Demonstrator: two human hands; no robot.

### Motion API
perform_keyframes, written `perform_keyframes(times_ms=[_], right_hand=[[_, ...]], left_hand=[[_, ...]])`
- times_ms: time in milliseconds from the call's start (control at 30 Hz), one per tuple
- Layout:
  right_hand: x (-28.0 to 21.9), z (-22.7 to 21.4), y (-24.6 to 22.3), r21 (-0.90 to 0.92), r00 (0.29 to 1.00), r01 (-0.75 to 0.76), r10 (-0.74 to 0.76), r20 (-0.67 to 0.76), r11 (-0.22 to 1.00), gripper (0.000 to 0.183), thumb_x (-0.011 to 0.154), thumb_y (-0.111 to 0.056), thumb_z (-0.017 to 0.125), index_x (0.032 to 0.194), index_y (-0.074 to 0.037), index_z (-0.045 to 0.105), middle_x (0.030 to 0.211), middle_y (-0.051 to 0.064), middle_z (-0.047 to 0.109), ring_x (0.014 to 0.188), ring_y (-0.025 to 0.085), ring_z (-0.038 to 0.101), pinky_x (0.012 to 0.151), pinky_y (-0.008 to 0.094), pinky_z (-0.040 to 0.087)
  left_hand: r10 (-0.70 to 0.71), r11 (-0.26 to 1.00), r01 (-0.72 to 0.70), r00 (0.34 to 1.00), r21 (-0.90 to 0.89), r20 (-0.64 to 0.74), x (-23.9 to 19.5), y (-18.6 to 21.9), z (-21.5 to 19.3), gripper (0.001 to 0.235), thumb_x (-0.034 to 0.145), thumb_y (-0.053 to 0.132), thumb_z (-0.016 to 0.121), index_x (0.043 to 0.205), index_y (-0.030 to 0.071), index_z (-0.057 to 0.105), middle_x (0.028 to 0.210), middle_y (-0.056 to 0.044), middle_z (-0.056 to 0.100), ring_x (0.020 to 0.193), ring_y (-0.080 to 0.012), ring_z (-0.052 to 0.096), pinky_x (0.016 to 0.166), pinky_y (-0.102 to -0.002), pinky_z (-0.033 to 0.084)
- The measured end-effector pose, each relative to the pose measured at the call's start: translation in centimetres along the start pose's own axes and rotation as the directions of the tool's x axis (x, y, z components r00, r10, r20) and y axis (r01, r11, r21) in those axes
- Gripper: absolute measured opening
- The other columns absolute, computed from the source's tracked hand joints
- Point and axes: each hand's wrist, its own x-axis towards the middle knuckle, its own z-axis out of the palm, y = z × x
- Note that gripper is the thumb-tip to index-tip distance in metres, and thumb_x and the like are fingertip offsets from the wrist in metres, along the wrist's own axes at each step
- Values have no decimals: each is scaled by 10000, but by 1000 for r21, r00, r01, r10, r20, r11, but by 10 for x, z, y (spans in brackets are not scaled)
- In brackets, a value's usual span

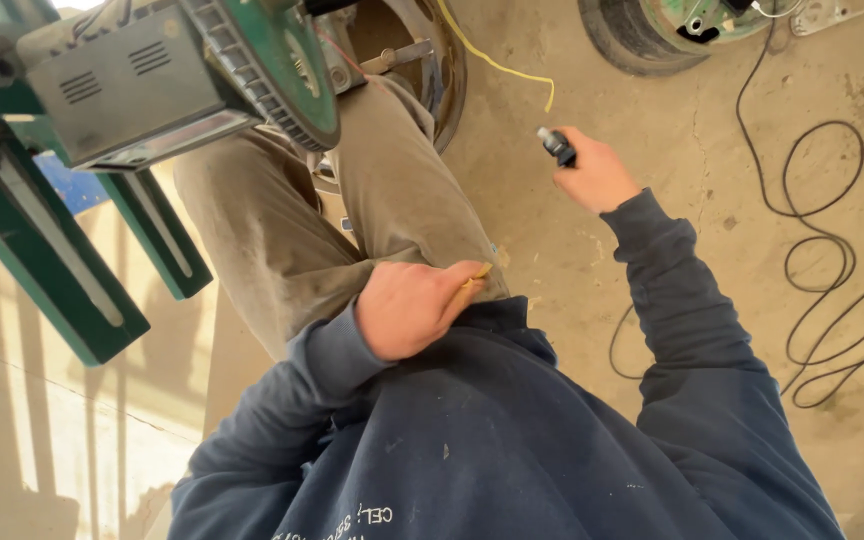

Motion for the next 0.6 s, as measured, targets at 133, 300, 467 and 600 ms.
perform_keyframes(times_ms=[133,300,467,600], right_hand=[[16,14,31,-601,989,78,15,149,795,379,816,-103,678,1188,-58,621,1102,200,698,1044,462,616,848,549,491],[41,-3,-38,-184,968,155,-112,226,971,469,845,-53,675,1311,-68,623,1074,141,667,977,339,648,850,426,517],[138,6,-83,565,907,384,-414,-80,730,390,930,59,637,1308,-28,609,1266,3,681,1202,185,669,1096,359,540],[271,21,-80,780,731,595,-536,-423,195,206,980,102,647,1071,-73,585,1009,14,651,942,176,623,891,406,533]], left_hand=[[173,772,25,953,635,-248,-21,-1,-3,501,936,306,654,1354,34,597,1247,-165,684,1124,-331,612,1055,-501,470],[259,890,-84,902,448,-346,-39,-4,-28,488,945,203,626,1413,73,581,1503,-228,534,1425,-413,430,1156,-484,380],[138,950,-252,871,-187,-472,-82,-47,-30,335,1111,122,471,1408,28,594,1380,-140,676,1306,-292,655,1127,-382,498],[-181,787,-191,837,-587,-516,-100,-58,-21,313,1133,168,474,1318,-16,648,896,-88,626,814,-204,548,792,-317,483]])
